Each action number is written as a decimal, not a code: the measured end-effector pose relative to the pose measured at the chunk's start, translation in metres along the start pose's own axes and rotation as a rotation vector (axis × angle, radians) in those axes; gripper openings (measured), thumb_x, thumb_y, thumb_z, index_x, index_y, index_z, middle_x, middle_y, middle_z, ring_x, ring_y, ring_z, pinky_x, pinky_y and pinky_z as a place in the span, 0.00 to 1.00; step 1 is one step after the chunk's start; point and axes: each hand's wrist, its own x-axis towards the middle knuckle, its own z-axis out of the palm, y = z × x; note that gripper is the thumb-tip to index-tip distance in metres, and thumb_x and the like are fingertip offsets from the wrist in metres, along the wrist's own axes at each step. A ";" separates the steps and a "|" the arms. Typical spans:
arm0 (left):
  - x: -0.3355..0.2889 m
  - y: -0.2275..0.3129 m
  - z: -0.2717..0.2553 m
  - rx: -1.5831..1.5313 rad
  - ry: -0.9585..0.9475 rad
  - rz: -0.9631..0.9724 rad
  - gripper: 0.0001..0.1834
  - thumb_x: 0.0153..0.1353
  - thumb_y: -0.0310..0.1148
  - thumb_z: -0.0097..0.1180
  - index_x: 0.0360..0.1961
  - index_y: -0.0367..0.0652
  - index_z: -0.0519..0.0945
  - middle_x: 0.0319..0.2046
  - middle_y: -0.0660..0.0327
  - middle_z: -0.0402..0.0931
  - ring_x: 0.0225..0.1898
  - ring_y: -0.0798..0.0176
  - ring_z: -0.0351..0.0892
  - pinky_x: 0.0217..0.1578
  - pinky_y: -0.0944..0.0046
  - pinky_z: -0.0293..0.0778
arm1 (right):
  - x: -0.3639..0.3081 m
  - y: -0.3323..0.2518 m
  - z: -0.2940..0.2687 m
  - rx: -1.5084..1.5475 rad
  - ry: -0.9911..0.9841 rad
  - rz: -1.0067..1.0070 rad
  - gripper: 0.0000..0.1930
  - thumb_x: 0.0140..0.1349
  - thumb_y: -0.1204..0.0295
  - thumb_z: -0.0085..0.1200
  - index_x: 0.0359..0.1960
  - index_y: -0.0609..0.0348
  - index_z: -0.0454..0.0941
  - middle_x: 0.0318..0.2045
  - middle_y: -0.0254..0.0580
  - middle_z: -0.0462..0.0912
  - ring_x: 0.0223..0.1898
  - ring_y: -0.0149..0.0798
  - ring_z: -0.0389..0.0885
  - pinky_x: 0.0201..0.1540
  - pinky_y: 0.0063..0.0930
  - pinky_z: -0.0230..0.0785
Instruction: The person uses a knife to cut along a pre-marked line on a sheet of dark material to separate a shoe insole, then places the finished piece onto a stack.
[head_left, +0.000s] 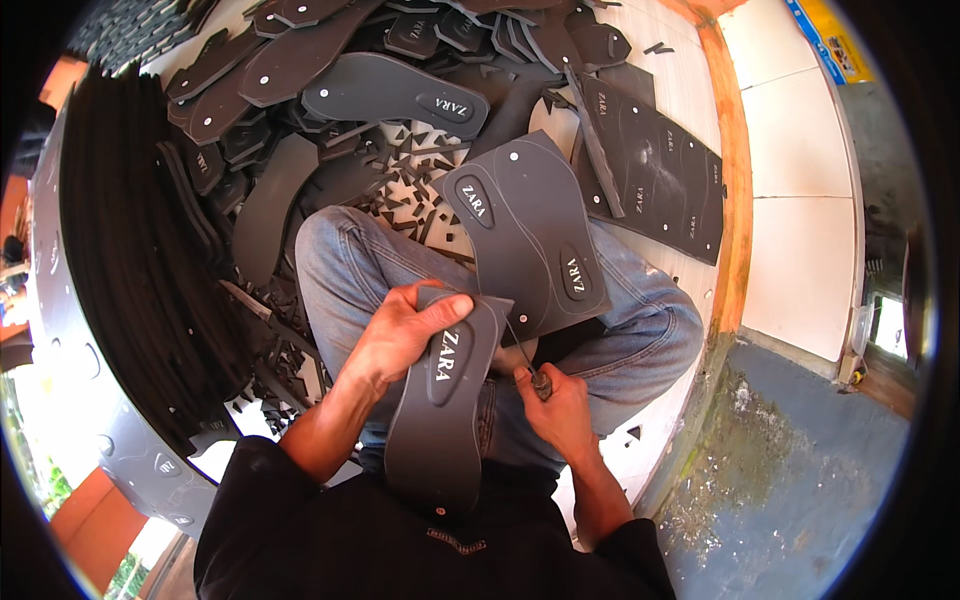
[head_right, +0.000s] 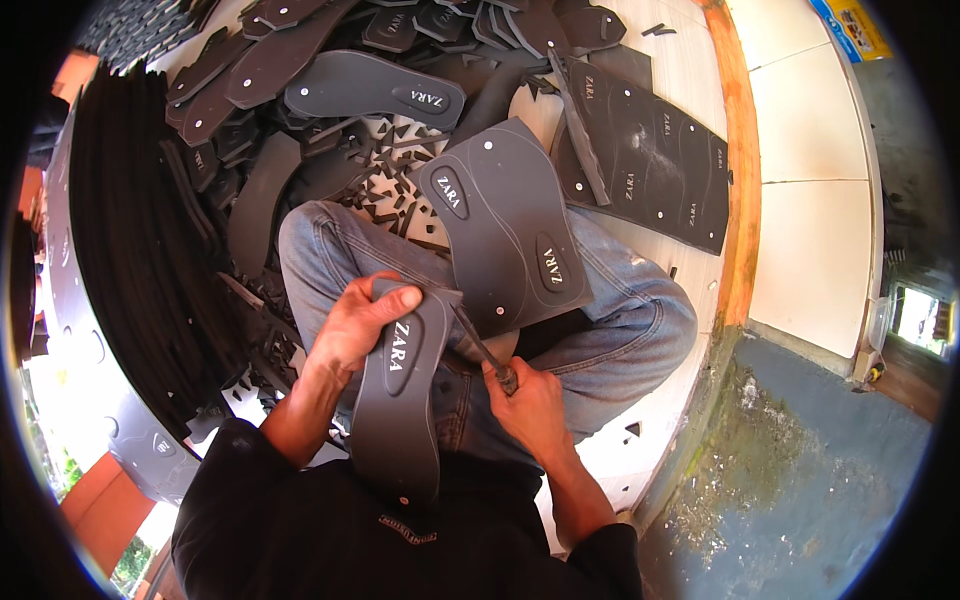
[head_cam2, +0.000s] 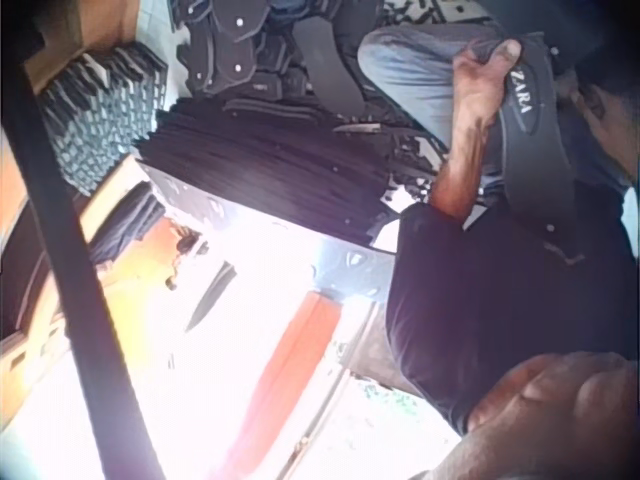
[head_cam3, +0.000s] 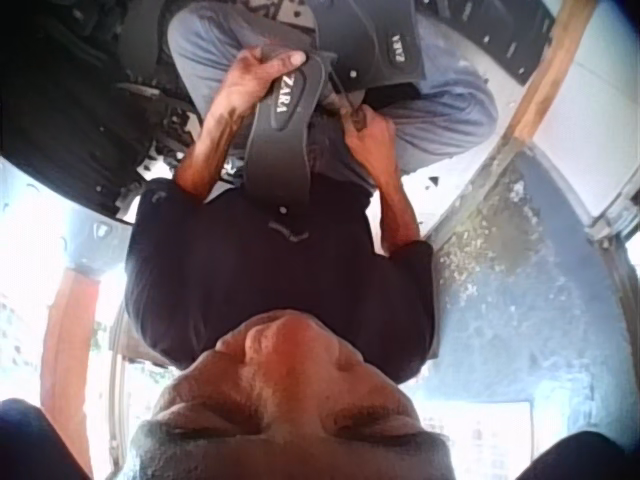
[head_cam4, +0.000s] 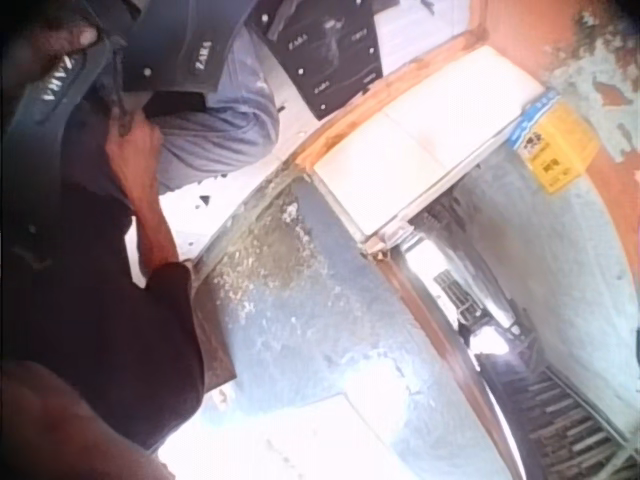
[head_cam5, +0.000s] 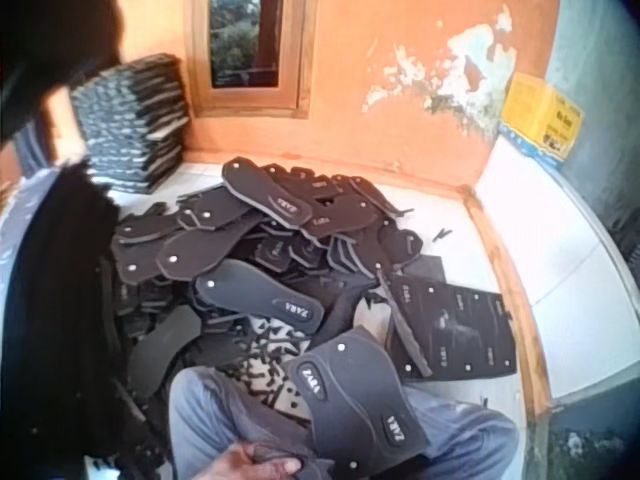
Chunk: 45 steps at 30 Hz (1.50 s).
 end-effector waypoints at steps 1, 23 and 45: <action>0.000 0.001 0.001 0.029 -0.017 0.025 0.16 0.56 0.39 0.62 0.34 0.35 0.78 0.25 0.63 0.79 0.23 0.74 0.77 0.26 0.75 0.73 | 0.005 -0.003 -0.002 -0.017 -0.001 -0.050 0.17 0.55 0.63 0.57 0.17 0.63 0.70 0.12 0.53 0.71 0.18 0.59 0.73 0.23 0.46 0.63; 0.008 -0.036 0.063 -0.499 -0.036 0.044 0.11 0.52 0.27 0.63 0.39 0.42 0.79 0.32 0.65 0.80 0.33 0.71 0.79 0.29 0.72 0.76 | -0.013 0.020 -0.037 0.138 0.302 0.103 0.18 0.58 0.68 0.57 0.15 0.63 0.66 0.08 0.36 0.64 0.11 0.29 0.59 0.16 0.29 0.54; -0.019 -0.081 0.047 -0.269 -0.059 0.007 0.17 0.49 0.27 0.65 0.42 0.37 0.79 0.34 0.62 0.80 0.32 0.69 0.77 0.30 0.70 0.73 | 0.028 -0.002 -0.034 -0.145 0.057 -0.193 0.09 0.53 0.70 0.53 0.21 0.63 0.73 0.19 0.59 0.75 0.25 0.62 0.74 0.29 0.51 0.64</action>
